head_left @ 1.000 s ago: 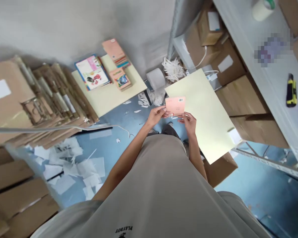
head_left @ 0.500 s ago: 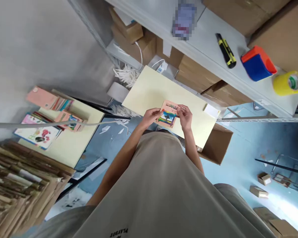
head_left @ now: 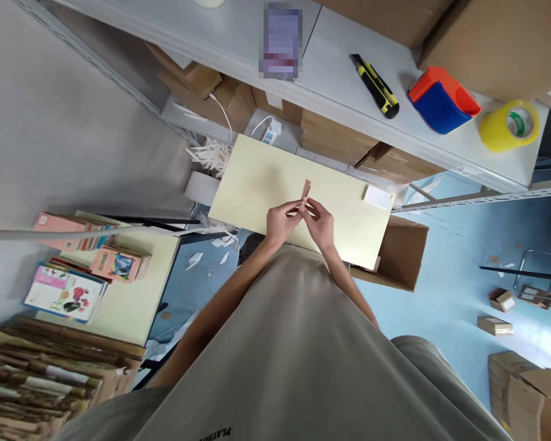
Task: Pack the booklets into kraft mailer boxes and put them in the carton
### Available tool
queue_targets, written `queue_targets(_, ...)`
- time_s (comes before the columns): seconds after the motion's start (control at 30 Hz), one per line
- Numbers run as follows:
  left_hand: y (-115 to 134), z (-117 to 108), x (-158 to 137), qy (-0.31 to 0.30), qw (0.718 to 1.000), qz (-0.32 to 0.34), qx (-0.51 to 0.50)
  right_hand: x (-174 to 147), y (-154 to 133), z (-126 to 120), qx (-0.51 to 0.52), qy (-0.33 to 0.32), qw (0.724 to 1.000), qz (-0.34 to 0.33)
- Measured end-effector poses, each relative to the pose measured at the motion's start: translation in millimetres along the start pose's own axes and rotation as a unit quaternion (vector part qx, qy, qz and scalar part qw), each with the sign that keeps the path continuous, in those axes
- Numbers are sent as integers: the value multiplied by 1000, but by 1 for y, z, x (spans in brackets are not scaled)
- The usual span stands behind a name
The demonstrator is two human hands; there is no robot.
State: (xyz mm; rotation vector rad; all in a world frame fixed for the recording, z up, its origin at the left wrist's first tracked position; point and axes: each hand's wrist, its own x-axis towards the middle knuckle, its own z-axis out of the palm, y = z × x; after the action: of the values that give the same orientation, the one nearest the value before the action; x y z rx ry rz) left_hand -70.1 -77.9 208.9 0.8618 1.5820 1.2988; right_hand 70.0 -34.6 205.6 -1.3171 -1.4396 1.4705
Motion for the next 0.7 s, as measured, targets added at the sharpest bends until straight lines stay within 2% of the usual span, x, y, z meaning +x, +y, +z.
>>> queue_targets(0.1, 3, 1, -4, -50, 997, 52, 27, 1, -5, -2, 23, 36, 999, 15)
queue_targets(0.2, -3, -10, -1, -20, 997, 62, 37, 5, -7, -20, 42, 35, 998, 20)
queue_targets(0.27, -10, -21, 3, 13, 1000, 22, 16, 8, -7, -32, 75, 17, 997, 30)
queue_targets(0.37, -15, -31, 4, -10, 998, -49, -33, 8, -6, -40, 118, -11, 992, 49)
queue_targets(0.43, -14, -32, 1, -11, 996, -71, -45, 8, -3, -40, 121, -23, 991, 51)
queue_targets(0.57, -12, -25, -7, 26, 996, -74, -52, 10, 7, -41, 78, -28, 996, 45)
queue_targets(0.7, -9, -22, -12, 60, 997, -43, -22, 8, 9, -38, -18, 21, 1000, -8)
